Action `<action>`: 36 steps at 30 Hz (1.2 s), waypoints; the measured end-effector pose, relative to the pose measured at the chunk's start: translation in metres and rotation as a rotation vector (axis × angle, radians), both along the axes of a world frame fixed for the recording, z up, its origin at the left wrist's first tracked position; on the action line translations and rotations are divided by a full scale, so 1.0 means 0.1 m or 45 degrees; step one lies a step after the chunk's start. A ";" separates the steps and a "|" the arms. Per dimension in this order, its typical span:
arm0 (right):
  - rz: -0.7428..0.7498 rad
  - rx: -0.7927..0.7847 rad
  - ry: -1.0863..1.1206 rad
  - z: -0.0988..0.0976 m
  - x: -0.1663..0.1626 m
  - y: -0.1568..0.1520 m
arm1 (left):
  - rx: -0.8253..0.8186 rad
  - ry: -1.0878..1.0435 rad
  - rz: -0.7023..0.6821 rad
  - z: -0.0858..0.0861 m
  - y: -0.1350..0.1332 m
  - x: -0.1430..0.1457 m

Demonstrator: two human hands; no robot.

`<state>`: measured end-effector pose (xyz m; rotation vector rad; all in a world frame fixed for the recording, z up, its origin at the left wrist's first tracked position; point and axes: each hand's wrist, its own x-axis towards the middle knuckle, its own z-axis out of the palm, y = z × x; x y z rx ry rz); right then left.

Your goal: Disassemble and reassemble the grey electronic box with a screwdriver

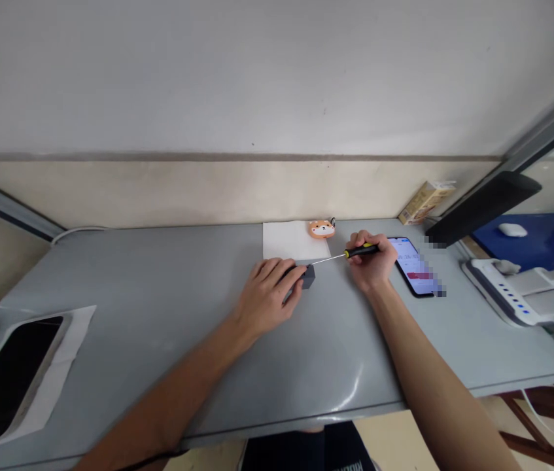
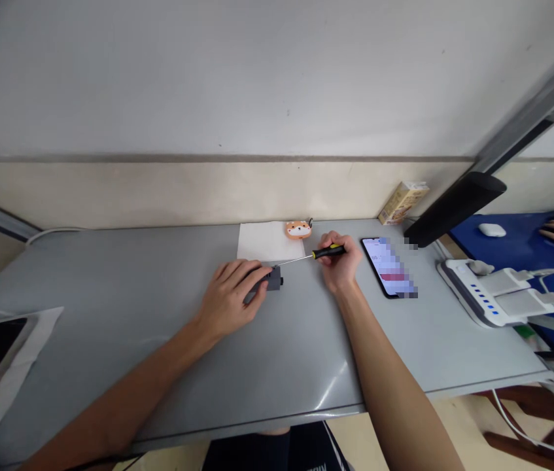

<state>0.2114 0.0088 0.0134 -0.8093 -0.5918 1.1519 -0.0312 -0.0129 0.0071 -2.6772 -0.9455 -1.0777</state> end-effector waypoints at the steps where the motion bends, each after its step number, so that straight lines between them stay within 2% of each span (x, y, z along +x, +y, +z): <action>1: -0.002 -0.001 0.005 0.00 0.00 0.00 | -0.004 -0.006 -0.001 0.00 0.00 0.00; 17: 0.031 -0.003 -0.006 -0.02 0.00 0.01 | 0.007 -0.004 -0.007 0.02 0.00 0.01; 26: -0.024 -0.014 0.006 0.00 0.01 0.01 | 0.005 0.136 0.007 0.05 0.01 -0.01; 32: -0.088 -0.012 0.074 -0.02 0.06 0.02 | -0.112 0.248 -0.024 0.11 0.04 -0.05; 36: -0.094 -0.040 0.145 -0.06 0.08 0.00 | -0.294 0.150 -0.169 0.17 0.08 -0.14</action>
